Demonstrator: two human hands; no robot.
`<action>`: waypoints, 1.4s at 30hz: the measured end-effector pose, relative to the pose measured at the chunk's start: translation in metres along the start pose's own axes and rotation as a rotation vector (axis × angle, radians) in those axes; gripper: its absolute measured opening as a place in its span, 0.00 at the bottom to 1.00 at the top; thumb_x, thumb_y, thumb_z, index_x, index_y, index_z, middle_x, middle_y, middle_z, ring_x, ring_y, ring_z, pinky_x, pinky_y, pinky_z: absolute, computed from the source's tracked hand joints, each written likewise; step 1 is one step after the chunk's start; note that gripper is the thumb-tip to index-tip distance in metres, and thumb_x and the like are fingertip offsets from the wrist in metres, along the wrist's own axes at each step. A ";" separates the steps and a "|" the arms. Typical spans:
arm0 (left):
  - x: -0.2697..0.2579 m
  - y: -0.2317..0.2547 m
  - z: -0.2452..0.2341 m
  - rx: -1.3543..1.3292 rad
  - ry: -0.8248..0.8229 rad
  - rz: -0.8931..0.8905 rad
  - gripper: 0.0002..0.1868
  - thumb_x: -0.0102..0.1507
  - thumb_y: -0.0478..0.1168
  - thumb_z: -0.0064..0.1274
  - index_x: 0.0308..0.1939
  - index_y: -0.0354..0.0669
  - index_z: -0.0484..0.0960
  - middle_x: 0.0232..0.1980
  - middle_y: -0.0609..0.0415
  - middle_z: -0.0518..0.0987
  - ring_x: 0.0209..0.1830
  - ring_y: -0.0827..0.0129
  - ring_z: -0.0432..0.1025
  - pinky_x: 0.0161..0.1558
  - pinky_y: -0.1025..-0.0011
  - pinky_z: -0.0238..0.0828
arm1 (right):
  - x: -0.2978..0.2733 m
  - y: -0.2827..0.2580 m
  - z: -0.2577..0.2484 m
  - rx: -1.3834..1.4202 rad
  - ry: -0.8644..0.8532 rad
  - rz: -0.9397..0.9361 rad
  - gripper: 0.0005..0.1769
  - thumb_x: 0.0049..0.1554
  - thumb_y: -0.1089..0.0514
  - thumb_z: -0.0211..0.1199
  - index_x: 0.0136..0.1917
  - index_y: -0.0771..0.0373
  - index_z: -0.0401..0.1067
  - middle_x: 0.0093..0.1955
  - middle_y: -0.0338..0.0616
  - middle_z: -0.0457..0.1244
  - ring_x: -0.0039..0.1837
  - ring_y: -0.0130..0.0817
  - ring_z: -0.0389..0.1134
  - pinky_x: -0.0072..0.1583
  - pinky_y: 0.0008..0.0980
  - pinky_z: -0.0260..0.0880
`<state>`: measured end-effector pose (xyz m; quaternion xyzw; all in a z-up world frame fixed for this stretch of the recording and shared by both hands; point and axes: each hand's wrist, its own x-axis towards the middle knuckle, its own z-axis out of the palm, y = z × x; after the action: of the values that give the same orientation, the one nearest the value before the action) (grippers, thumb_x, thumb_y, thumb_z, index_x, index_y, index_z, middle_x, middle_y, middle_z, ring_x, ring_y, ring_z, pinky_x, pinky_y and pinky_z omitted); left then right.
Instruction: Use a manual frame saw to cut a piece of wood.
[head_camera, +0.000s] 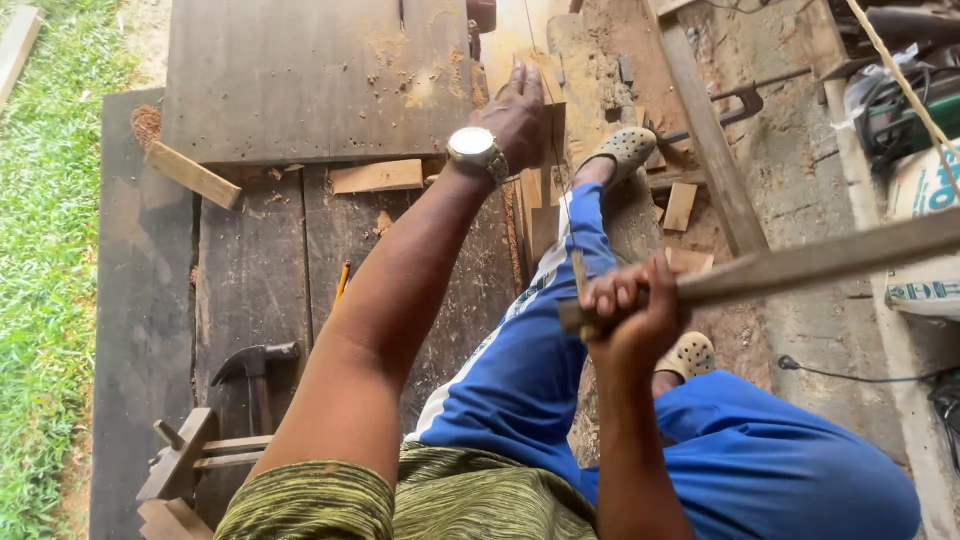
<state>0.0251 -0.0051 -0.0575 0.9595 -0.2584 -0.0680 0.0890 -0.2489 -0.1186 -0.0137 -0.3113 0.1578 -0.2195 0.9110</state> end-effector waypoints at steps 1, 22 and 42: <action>-0.013 0.011 -0.026 -0.001 -0.006 0.005 0.49 0.53 0.28 0.44 0.76 0.28 0.39 0.78 0.30 0.42 0.74 0.41 0.58 0.63 0.51 0.66 | -0.019 -0.008 -0.012 0.000 0.007 -0.002 0.18 0.67 0.50 0.58 0.38 0.56 0.58 0.29 0.35 0.48 0.30 0.30 0.52 0.36 0.35 0.60; -0.025 0.017 -0.040 -0.071 -0.194 -0.076 0.45 0.60 0.21 0.33 0.80 0.39 0.38 0.83 0.37 0.39 0.73 0.47 0.63 0.48 0.68 0.83 | -0.030 -0.008 -0.022 -0.057 -0.032 -0.036 0.16 0.68 0.52 0.56 0.40 0.56 0.58 0.29 0.36 0.49 0.29 0.30 0.53 0.36 0.36 0.61; -0.028 0.020 -0.047 -0.136 -0.178 -0.123 0.45 0.61 0.24 0.39 0.81 0.36 0.37 0.85 0.39 0.38 0.57 0.55 0.77 0.51 0.66 0.81 | -0.006 0.004 -0.013 -0.087 -0.019 -0.044 0.19 0.68 0.52 0.58 0.37 0.57 0.58 0.29 0.37 0.50 0.29 0.33 0.55 0.36 0.39 0.62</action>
<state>-0.0005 -0.0018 -0.0055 0.9554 -0.2007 -0.1758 0.1263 -0.2581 -0.1194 -0.0245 -0.3561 0.1517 -0.2293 0.8931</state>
